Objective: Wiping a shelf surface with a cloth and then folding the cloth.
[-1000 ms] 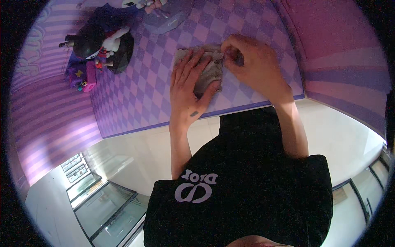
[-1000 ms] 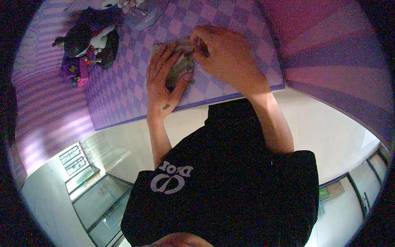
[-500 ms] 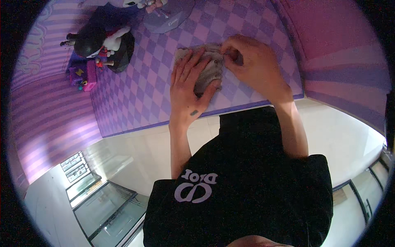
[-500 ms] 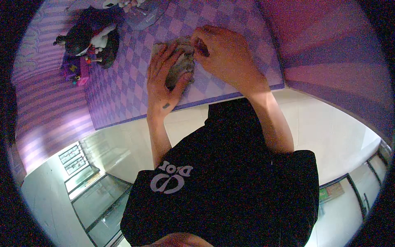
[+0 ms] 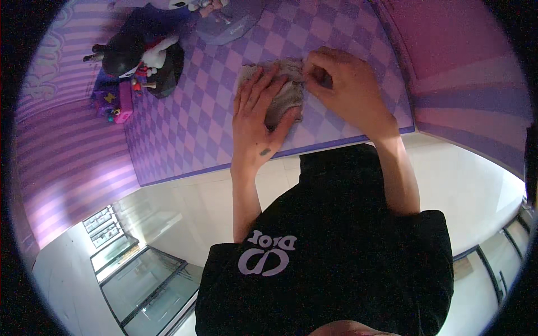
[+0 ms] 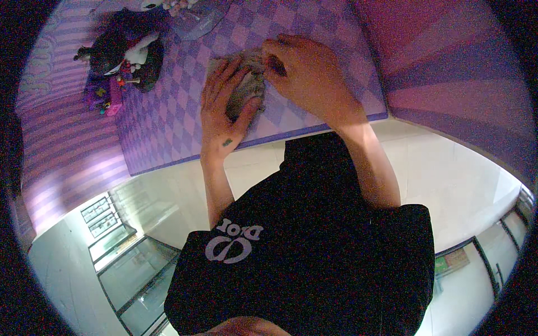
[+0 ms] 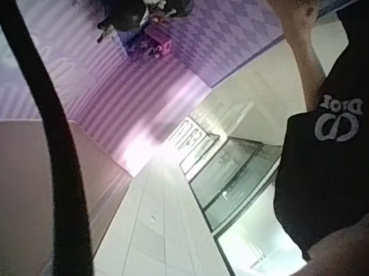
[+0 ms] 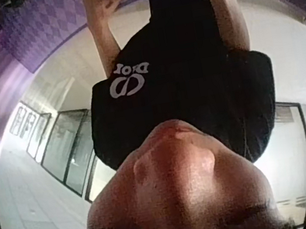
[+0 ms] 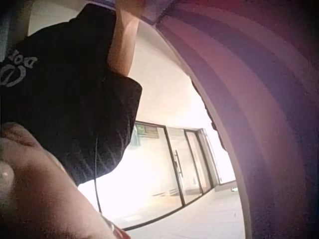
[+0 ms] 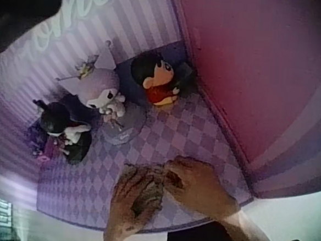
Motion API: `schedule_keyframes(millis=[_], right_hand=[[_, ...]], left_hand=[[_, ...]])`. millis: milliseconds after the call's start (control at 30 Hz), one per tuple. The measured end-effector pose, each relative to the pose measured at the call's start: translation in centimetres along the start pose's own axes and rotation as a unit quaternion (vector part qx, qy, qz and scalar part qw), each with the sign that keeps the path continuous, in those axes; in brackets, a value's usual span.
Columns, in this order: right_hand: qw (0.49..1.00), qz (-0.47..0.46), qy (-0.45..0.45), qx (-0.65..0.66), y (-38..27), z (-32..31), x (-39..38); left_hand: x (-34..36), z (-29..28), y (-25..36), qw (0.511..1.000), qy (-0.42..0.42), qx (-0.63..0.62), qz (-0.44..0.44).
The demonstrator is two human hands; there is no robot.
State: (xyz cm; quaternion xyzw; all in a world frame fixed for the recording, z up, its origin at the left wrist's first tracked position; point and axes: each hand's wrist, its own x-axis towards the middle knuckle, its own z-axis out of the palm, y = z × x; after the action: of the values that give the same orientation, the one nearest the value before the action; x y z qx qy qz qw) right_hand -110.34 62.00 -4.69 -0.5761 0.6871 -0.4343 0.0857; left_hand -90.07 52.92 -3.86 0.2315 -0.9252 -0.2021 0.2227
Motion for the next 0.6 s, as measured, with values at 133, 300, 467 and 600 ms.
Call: schedule_keyframes(millis=[133, 300, 467, 600], right_hand=[[1.000, 0.016, 0.005, 0.025, 0.0, -0.2, 0.0], [0.995, 0.068, 0.012, 0.066, -0.2, -0.8, -0.1], [0.997, 0.070, 0.004, 0.023, -0.3, -1.0, -0.4], [0.999, 0.030, 0.005, -0.031, -0.4, -0.5, -0.7]], left_hand=[[0.1, -0.1, 0.0, 1.000, -0.006, 0.001, 0.002], [0.0, -0.1, 0.0, 1.000, -0.004, -0.006, 0.002], [-0.1, 0.0, 0.1, 1.000, 0.000, -0.008, -0.004], [-0.3, 0.1, 0.0, 1.000, 0.003, -0.009, -0.012]])
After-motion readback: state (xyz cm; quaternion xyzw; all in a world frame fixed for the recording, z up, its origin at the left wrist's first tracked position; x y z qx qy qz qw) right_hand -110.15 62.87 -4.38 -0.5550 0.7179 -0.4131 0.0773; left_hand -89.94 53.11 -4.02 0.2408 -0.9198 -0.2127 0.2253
